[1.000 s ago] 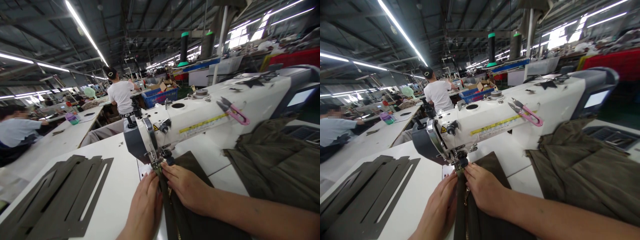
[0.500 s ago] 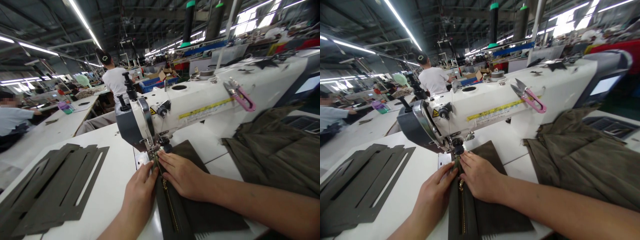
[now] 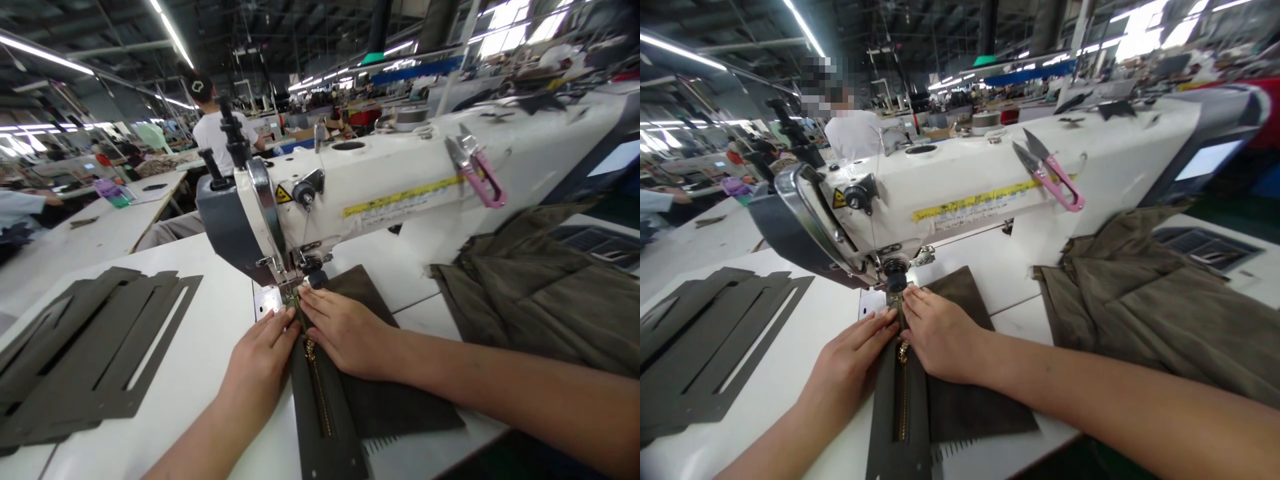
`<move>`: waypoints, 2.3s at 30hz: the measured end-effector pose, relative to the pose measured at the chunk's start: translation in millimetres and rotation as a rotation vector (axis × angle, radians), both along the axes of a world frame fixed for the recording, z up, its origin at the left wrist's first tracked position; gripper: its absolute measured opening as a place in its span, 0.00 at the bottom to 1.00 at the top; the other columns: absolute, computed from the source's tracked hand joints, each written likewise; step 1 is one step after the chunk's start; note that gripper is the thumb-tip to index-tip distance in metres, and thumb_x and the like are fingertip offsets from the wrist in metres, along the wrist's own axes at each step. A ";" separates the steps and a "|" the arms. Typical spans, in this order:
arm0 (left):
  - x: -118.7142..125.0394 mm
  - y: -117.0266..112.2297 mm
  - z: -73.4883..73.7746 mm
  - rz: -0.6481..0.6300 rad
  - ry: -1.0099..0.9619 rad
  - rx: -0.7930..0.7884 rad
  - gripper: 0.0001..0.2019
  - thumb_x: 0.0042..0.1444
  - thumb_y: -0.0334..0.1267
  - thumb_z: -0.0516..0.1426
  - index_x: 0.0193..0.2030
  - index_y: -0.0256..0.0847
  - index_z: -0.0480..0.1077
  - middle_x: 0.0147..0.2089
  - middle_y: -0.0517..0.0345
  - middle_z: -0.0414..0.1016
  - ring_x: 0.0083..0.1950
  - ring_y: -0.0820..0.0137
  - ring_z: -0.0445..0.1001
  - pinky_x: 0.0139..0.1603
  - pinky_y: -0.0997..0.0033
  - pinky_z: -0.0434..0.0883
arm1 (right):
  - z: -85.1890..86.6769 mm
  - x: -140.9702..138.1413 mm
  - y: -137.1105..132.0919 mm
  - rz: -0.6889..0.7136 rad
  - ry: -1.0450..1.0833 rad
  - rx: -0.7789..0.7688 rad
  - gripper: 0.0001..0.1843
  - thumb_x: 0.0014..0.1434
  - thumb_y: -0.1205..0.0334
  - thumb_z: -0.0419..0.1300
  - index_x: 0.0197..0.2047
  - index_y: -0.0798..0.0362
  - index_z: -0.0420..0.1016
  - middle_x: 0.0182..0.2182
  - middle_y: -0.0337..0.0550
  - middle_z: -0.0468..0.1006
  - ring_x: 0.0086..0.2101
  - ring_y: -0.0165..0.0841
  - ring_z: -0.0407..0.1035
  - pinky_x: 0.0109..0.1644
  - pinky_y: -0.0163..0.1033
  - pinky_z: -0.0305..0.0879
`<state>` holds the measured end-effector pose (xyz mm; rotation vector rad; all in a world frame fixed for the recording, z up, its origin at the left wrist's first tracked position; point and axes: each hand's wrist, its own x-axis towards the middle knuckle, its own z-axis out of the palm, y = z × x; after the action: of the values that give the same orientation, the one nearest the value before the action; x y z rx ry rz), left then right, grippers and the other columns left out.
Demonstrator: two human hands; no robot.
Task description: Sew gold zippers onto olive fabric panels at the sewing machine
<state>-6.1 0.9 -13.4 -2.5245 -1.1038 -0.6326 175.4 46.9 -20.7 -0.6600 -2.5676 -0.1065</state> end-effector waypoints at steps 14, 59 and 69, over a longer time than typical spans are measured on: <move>3.5 2.9 4.1 -0.007 -0.036 -0.048 0.12 0.58 0.27 0.47 0.42 0.30 0.70 0.43 0.43 0.74 0.46 0.60 0.72 0.47 0.54 0.73 | -4.4 -3.0 0.0 -0.039 -0.046 -0.014 0.23 0.62 0.66 0.47 0.54 0.77 0.64 0.54 0.68 0.63 0.56 0.47 0.56 0.61 0.47 0.53; 0.8 -0.1 0.5 -0.012 -0.054 0.006 0.13 0.57 0.22 0.46 0.41 0.32 0.69 0.42 0.46 0.74 0.44 0.63 0.74 0.49 0.57 0.73 | -17.3 -1.8 -69.2 0.003 0.308 0.239 0.26 0.64 0.72 0.37 0.34 0.62 0.78 0.38 0.53 0.77 0.40 0.38 0.72 0.45 0.38 0.71; -5.2 16.1 -2.1 0.036 -0.093 -0.031 0.10 0.56 0.25 0.49 0.42 0.34 0.67 0.40 0.47 0.70 0.40 0.63 0.71 0.39 0.63 0.75 | -20.3 -6.0 -43.9 0.020 0.310 0.236 0.28 0.66 0.70 0.35 0.35 0.62 0.78 0.39 0.52 0.77 0.42 0.36 0.70 0.49 0.36 0.68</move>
<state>-11.3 17.0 -15.5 -2.5179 -1.1970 -0.7346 169.4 3.0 -40.9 -0.5158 -2.2203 -0.2741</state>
